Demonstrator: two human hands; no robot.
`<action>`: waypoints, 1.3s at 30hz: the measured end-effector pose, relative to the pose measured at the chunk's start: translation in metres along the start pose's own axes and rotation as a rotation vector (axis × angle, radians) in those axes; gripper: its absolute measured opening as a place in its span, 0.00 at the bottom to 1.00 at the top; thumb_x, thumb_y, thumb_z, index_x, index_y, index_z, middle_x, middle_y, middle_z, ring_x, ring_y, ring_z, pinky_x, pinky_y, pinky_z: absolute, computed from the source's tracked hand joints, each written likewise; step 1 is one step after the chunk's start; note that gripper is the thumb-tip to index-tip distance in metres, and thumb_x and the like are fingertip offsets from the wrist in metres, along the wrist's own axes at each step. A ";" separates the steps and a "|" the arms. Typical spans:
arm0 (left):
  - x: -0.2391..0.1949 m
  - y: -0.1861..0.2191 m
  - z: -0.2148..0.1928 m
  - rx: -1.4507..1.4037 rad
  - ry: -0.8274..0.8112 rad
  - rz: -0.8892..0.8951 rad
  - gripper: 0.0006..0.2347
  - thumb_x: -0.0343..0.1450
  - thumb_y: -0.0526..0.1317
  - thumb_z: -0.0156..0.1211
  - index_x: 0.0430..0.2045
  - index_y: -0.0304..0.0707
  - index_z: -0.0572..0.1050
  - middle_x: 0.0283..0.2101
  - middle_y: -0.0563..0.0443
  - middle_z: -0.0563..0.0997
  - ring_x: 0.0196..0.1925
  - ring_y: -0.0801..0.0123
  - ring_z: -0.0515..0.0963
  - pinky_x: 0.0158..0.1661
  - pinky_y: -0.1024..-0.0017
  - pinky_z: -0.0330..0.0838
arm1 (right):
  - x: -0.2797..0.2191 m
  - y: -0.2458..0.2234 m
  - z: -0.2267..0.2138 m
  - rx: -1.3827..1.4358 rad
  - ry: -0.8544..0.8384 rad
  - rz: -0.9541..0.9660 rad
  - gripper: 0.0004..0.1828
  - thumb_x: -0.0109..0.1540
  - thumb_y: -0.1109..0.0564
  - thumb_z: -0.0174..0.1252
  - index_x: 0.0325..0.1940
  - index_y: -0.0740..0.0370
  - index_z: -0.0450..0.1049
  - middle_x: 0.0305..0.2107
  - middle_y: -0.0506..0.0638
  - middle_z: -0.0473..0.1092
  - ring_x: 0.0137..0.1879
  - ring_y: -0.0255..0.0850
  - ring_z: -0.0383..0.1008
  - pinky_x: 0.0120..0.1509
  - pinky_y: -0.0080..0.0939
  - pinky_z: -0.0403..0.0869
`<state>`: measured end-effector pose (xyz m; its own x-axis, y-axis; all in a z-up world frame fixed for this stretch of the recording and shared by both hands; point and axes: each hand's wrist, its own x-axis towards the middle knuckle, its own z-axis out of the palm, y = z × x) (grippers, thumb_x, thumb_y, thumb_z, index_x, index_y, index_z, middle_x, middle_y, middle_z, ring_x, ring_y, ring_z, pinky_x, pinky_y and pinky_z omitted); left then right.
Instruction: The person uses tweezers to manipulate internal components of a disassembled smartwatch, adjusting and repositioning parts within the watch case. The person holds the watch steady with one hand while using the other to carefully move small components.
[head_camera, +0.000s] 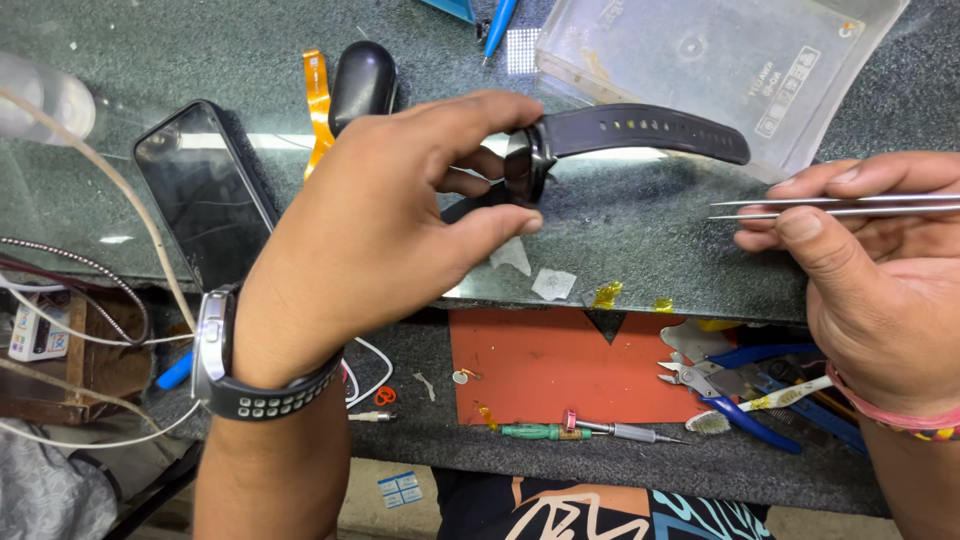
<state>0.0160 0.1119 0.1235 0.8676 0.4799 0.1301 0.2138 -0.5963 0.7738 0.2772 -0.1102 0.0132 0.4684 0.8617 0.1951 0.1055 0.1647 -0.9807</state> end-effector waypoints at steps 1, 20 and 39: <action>-0.004 -0.002 0.000 -0.061 0.021 -0.012 0.24 0.69 0.33 0.74 0.59 0.30 0.72 0.53 0.45 0.84 0.48 0.69 0.88 0.48 0.74 0.83 | -0.001 0.001 0.000 -0.004 0.001 0.002 0.12 0.77 0.68 0.56 0.58 0.63 0.60 0.46 0.61 0.72 0.51 0.47 0.81 0.60 0.49 0.84; -0.125 -0.031 0.089 -1.684 0.225 -0.144 0.35 0.60 0.40 0.84 0.59 0.29 0.70 0.58 0.33 0.77 0.53 0.48 0.85 0.51 0.53 0.82 | -0.015 0.012 -0.005 0.094 -0.009 -0.013 0.08 0.79 0.67 0.55 0.55 0.61 0.62 0.44 0.57 0.68 0.50 0.46 0.77 0.60 0.52 0.83; -0.097 -0.035 0.167 -1.817 0.017 -0.191 0.26 0.70 0.23 0.70 0.63 0.29 0.67 0.67 0.36 0.71 0.66 0.61 0.76 0.66 0.64 0.72 | -0.039 -0.078 0.062 -0.105 -0.459 0.122 0.23 0.68 0.52 0.52 0.67 0.60 0.66 0.46 0.62 0.74 0.50 0.53 0.78 0.53 0.48 0.81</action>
<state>-0.0003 -0.0209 -0.0198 0.8859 0.4627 -0.0338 -0.4093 0.8138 0.4125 0.1967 -0.1273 0.0808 0.0501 0.9983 0.0297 0.1732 0.0206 -0.9847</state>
